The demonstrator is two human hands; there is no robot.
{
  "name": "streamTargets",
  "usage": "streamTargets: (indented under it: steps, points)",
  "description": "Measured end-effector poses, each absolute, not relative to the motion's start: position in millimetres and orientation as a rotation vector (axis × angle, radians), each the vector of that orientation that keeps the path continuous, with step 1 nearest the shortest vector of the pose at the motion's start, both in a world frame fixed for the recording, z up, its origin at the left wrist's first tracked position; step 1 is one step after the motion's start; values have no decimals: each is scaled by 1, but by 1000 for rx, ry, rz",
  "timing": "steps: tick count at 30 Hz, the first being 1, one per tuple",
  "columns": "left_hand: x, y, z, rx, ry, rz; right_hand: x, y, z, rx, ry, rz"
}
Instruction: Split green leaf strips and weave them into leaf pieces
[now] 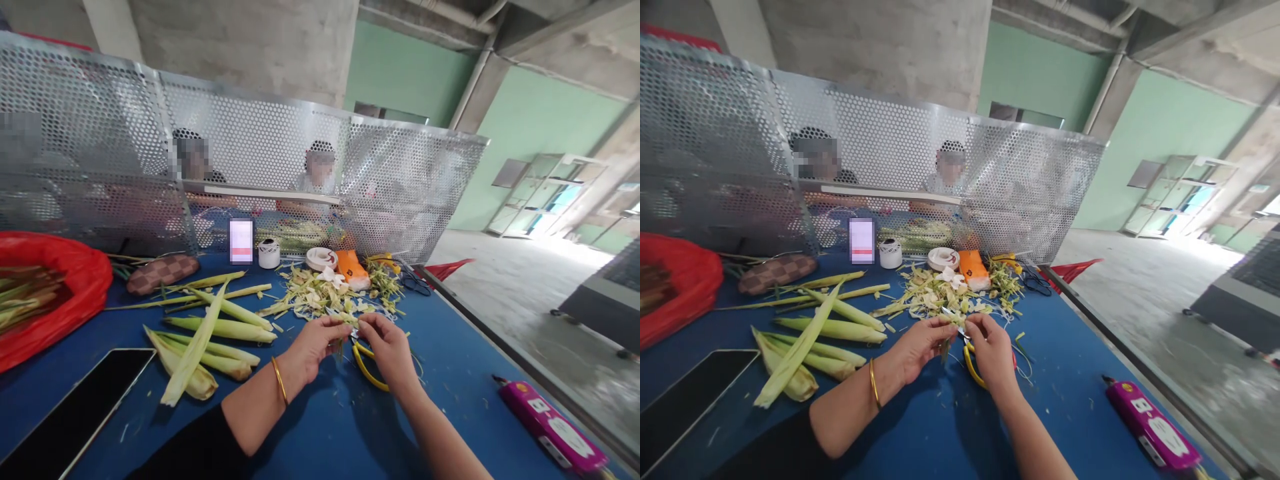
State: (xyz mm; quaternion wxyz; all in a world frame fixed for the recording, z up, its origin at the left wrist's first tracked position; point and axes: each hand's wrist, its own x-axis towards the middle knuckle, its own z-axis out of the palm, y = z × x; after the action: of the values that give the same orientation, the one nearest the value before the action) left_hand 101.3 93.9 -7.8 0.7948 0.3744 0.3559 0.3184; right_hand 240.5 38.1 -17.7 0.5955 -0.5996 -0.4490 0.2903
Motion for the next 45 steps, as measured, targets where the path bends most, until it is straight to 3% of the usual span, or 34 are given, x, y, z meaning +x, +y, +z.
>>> streamTargets:
  steps: [4, 10, 20, 35, 39, 45]
  points:
    - [102, 96, -10, 727, 811, 737, 240, 39, -21, -1400, -979, 689]
    - [104, 89, -8, 652, 822, 757, 224, 36, -21, -1321, -1085, 968]
    - [103, 93, -5, 754, 857, 829, 227, 35, -16, -1340, -1124, 1028]
    - [101, 93, 5, 908, 988, 1056, 235, 42, -31, -1448, -1136, 814]
    - [98, 76, 34, 998, 948, 1084, 256, 51, -30, -1599, -1075, 647]
    - [58, 8, 109, 1737, 358, 826, 305, 108, 5, -1868, -1070, 446]
